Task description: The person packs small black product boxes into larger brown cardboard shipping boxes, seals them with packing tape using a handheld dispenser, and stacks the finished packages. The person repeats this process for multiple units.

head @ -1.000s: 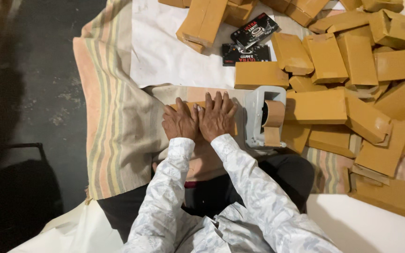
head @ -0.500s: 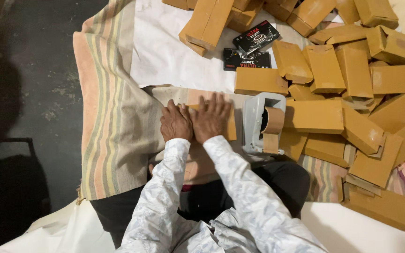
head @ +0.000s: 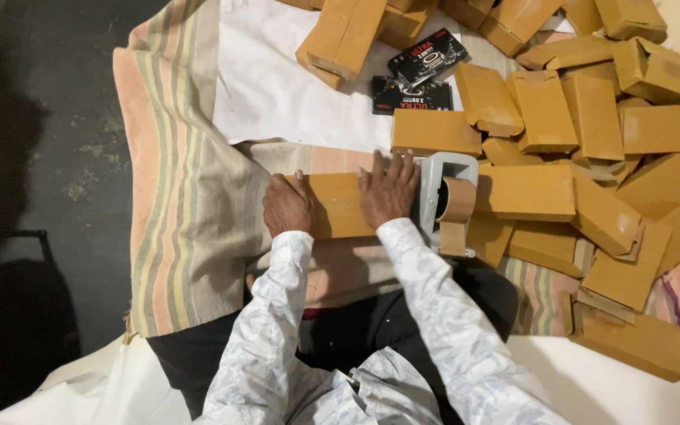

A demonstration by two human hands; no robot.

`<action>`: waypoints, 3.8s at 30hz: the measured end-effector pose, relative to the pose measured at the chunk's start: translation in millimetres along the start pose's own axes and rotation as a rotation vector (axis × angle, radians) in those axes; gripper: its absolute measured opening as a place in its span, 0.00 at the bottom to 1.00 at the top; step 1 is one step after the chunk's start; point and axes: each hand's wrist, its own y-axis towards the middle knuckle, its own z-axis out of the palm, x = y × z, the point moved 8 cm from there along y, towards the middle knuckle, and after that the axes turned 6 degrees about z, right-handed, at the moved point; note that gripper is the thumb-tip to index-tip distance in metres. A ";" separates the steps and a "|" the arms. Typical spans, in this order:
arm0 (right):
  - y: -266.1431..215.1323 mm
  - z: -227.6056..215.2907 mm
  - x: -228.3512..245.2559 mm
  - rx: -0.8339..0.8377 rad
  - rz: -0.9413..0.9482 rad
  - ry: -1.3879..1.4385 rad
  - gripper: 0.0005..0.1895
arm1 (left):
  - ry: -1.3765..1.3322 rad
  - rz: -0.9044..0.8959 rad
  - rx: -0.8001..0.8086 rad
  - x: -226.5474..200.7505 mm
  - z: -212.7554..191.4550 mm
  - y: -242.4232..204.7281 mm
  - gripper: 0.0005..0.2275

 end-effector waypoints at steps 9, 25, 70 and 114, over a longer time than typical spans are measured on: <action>-13.0 16.0 73.0 0.002 -0.227 -0.005 0.33 | -0.063 -0.001 0.008 0.6 -6.1 -3.2 0.20; 25.8 37.8 106.2 0.078 -0.144 0.081 0.33 | -0.141 -0.141 0.045 24.2 8.6 5.7 0.24; -62.3 -166.8 -154.5 0.231 0.344 1.741 0.19 | 0.152 0.614 -0.072 -45.4 20.4 -62.4 0.20; 214.4 -178.5 -518.9 -0.563 0.230 -0.263 0.16 | 0.313 0.516 0.070 -54.0 24.6 -62.8 0.26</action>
